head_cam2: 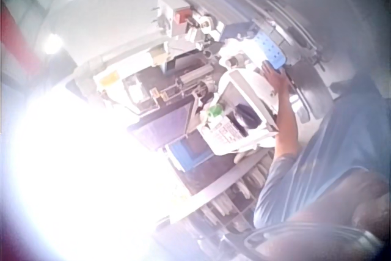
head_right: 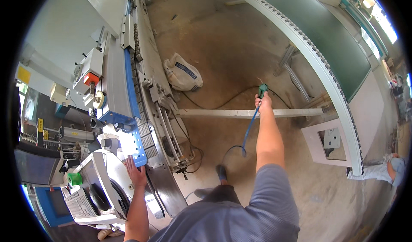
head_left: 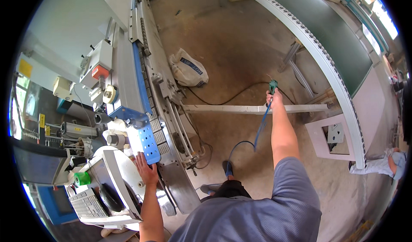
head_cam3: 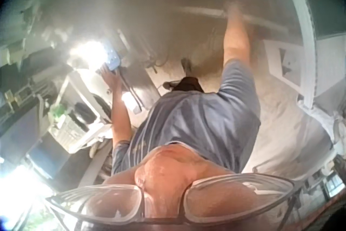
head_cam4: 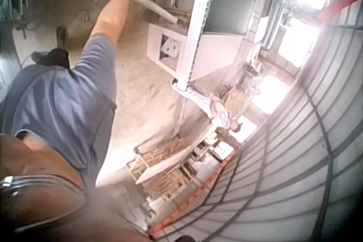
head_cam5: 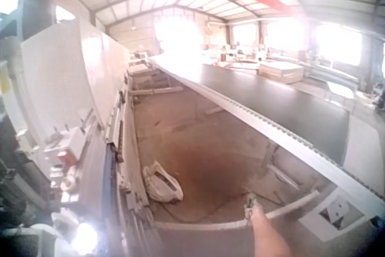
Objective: The person moves white door panels from a stack to a processing machine with the help of another person and then uses a compressed air nozzle to clean the machine and floor.
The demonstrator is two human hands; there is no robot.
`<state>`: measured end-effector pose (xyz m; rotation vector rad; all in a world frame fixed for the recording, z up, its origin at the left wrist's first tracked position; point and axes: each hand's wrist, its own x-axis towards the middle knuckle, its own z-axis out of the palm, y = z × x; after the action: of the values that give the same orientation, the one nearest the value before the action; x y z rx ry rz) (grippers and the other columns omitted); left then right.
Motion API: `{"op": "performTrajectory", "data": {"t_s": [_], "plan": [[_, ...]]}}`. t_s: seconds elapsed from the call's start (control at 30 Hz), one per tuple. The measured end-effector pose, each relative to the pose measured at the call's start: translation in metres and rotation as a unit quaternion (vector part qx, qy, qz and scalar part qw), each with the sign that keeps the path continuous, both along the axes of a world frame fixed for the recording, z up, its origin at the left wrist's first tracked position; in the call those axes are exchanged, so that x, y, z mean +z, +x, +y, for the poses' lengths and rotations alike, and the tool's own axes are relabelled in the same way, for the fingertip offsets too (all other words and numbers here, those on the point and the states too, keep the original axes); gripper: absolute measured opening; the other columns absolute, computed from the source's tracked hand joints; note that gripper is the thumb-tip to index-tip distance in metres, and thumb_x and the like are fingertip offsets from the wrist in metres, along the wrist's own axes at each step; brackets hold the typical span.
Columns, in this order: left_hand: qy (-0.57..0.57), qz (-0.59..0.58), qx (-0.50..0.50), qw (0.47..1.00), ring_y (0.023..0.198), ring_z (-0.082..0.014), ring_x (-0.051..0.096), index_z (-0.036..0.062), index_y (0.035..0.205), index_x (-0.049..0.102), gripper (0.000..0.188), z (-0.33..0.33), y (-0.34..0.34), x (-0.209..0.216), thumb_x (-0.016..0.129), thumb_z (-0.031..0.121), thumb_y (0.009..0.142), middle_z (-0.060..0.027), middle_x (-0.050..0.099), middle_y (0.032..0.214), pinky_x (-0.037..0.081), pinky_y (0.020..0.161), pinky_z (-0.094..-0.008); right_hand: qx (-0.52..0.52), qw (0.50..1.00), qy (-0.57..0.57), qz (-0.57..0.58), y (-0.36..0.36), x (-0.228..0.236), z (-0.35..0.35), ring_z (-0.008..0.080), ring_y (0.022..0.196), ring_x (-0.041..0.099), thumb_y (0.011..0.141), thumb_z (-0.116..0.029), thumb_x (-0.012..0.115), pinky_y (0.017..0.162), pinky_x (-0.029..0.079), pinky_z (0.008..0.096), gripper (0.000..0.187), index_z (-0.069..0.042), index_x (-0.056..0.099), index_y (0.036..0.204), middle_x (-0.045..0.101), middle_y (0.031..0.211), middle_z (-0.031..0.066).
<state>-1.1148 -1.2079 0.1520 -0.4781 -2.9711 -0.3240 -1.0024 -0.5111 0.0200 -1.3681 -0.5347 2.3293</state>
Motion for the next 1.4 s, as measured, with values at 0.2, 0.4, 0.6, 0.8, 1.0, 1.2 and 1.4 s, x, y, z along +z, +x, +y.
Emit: {"op": "performTrajectory", "data": {"t_s": [0.2, 0.4, 0.6, 0.8, 1.0, 1.2, 1.4], "plan": [[0.002, -0.006, 0.003, 1.0, 0.143, -0.0358, 0.024, 0.0024, 0.144, 0.034, 0.067, 0.001, 0.002, 0.003, 0.055, 0.024, 0.085, -0.0161, 0.031, 0.152, 0.016, 0.117, -0.0463, 0.025, 1.0, -0.002, 0.01, -0.086, 0.023, -0.033, 0.0095, 0.041, 0.044, 0.101, -0.049, 0.036, 0.033, 0.034, 0.0218, 0.045, -0.007, 0.047, 0.09, 0.057, 0.067, 0.0051], [-0.007, -0.004, 0.009, 1.0, 0.143, -0.0352, 0.024, 0.0034, 0.145, 0.034, 0.067, -0.002, 0.002, 0.002, 0.054, 0.025, 0.085, -0.0155, 0.031, 0.152, 0.016, 0.117, -0.046, 0.041, 0.999, 0.003, 0.032, -0.145, 0.035, -0.076, 0.0099, 0.042, 0.046, 0.1, -0.052, 0.037, 0.033, 0.034, 0.0217, 0.045, -0.008, 0.046, 0.093, 0.057, 0.069, 0.0057], [0.001, -0.003, 0.003, 1.0, 0.142, -0.0352, 0.025, 0.0029, 0.145, 0.035, 0.068, -0.001, -0.003, 0.005, 0.055, 0.026, 0.084, -0.0163, 0.031, 0.152, 0.017, 0.117, -0.0461, 0.052, 0.995, 0.03, 0.074, -0.17, 0.046, -0.096, 0.012, 0.044, 0.047, 0.099, -0.051, 0.04, 0.035, 0.032, 0.023, 0.042, -0.01, 0.047, 0.101, 0.058, 0.071, 0.0065], [-0.004, 0.02, -0.018, 1.0, 0.139, -0.037, 0.029, 0.0007, 0.142, 0.038, 0.064, -0.011, -0.003, -0.017, 0.056, 0.028, 0.087, -0.02, 0.036, 0.148, 0.019, 0.116, -0.0475, 0.226, 0.96, 0.142, 0.088, -0.093, 0.091, -0.145, 0.0105, 0.043, 0.043, 0.096, -0.055, 0.044, 0.037, 0.031, 0.0235, 0.049, -0.007, 0.054, 0.093, 0.056, 0.065, 0.0051], [0.002, 0.027, -0.017, 1.0, 0.14, -0.037, 0.027, 0.0012, 0.143, 0.036, 0.063, -0.016, 0.003, -0.022, 0.055, 0.03, 0.089, -0.02, 0.034, 0.149, 0.018, 0.116, -0.0479, 0.605, 0.737, 0.281, -0.108, 0.138, 0.074, -0.241, 0.0117, 0.05, 0.051, 0.094, -0.044, 0.053, 0.041, 0.039, 0.0279, 0.049, -0.015, 0.053, 0.134, 0.058, 0.082, 0.0017], [0.035, 0.08, -0.004, 0.996, 0.143, -0.0356, 0.023, -0.0013, 0.147, 0.026, 0.065, -0.036, 0.018, -0.038, 0.046, 0.035, 0.097, -0.0223, 0.027, 0.152, 0.017, 0.117, -0.0459, 0.655, 0.703, 0.218, -0.171, 0.308, 0.05, -0.361, 0.014, 0.047, 0.049, 0.096, -0.034, 0.053, 0.042, 0.04, 0.0312, 0.036, -0.011, 0.063, 0.121, 0.054, 0.063, 0.0049], [0.094, 0.099, -0.044, 0.99, 0.139, -0.0398, 0.028, -0.0021, 0.146, 0.028, 0.064, -0.053, 0.098, -0.039, 0.049, 0.032, 0.096, -0.024, 0.03, 0.15, 0.021, 0.115, -0.0472, 0.528, 0.723, 0.434, -0.097, 0.37, 0.013, -0.424, 0.0194, 0.065, 0.056, 0.096, -0.03, 0.053, 0.067, 0.048, 0.0343, 0.038, -0.007, 0.059, 0.125, 0.061, 0.073, 0.0143]]}}
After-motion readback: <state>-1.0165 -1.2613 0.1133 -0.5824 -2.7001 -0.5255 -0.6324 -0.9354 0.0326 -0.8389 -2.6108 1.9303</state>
